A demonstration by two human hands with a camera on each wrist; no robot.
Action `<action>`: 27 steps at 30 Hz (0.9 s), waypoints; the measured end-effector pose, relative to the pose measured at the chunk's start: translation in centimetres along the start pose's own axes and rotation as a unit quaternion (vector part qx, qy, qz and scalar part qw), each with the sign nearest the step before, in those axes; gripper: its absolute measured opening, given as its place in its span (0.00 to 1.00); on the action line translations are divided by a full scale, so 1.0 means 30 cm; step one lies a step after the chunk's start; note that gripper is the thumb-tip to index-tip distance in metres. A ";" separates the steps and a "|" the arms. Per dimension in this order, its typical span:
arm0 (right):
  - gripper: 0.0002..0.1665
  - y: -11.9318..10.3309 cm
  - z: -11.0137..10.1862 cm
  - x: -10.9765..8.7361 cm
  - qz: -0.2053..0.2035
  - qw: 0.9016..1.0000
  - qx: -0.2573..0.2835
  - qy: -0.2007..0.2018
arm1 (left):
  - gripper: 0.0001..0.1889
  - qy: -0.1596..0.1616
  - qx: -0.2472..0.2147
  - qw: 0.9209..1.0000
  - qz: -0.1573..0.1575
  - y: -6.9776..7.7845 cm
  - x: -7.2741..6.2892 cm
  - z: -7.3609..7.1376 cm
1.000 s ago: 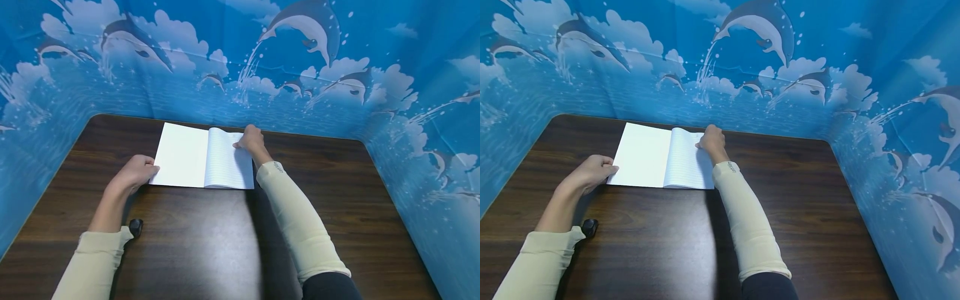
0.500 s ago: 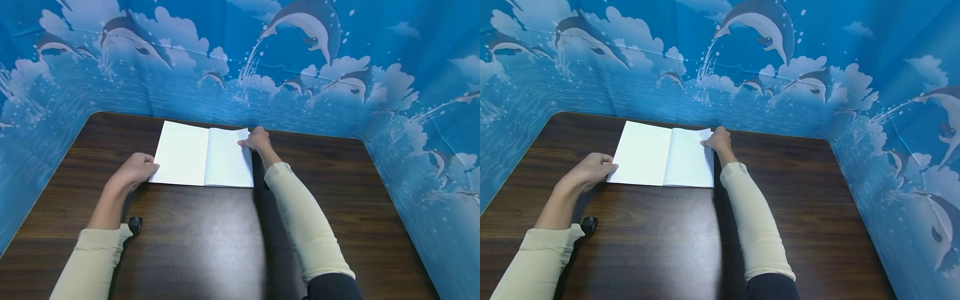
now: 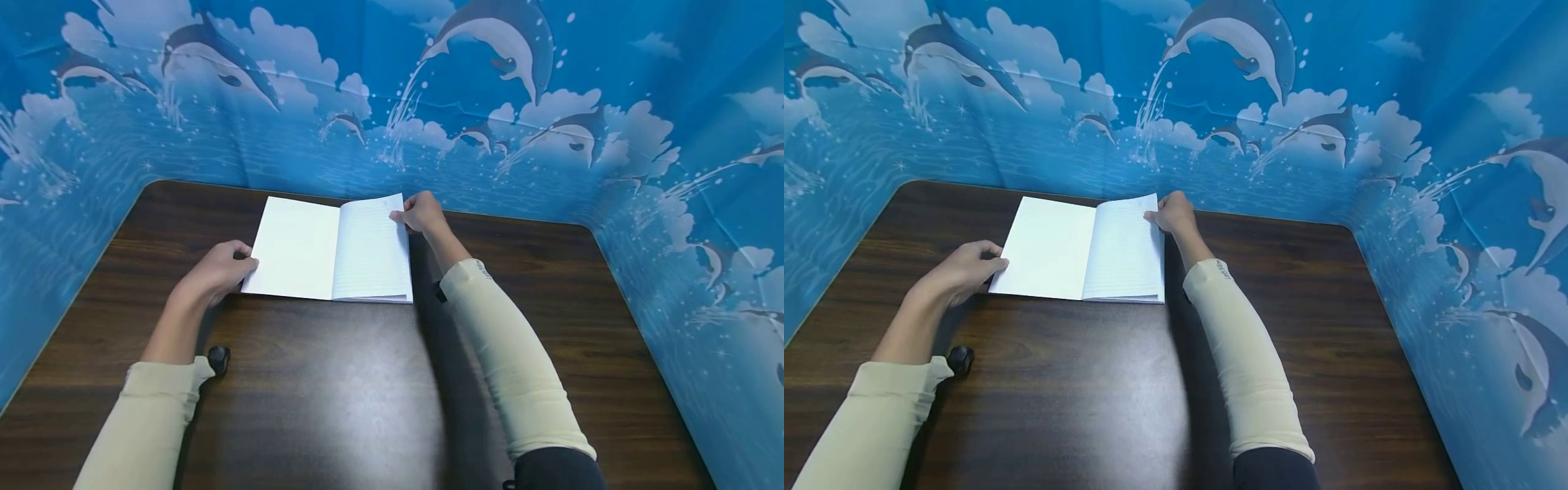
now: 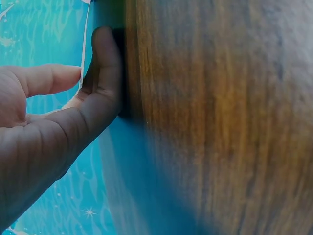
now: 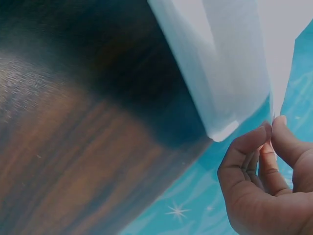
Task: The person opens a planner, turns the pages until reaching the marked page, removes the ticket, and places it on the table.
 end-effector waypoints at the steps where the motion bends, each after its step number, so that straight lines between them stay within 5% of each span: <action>1: 0.21 -0.010 -0.004 -0.006 -0.006 1.000 0.003 -0.001 | 0.27 0.000 0.002 1.000 -0.001 0.002 0.001 -0.002; 13: 0.21 -0.117 -0.020 -0.051 -0.029 0.997 0.068 -0.026 | 0.23 0.004 0.006 1.000 -0.015 0.008 0.011 -0.007; 27: 0.20 -0.262 0.062 -0.097 -0.064 0.985 0.145 -0.069 | 0.24 -0.005 0.001 1.000 -0.004 0.012 -0.001 -0.002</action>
Point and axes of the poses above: each hand's wrist, its own x-axis towards the middle knuckle, its own z-axis out of the palm, y = z × x, the point moved 4 cm from there along x, towards the middle knuckle
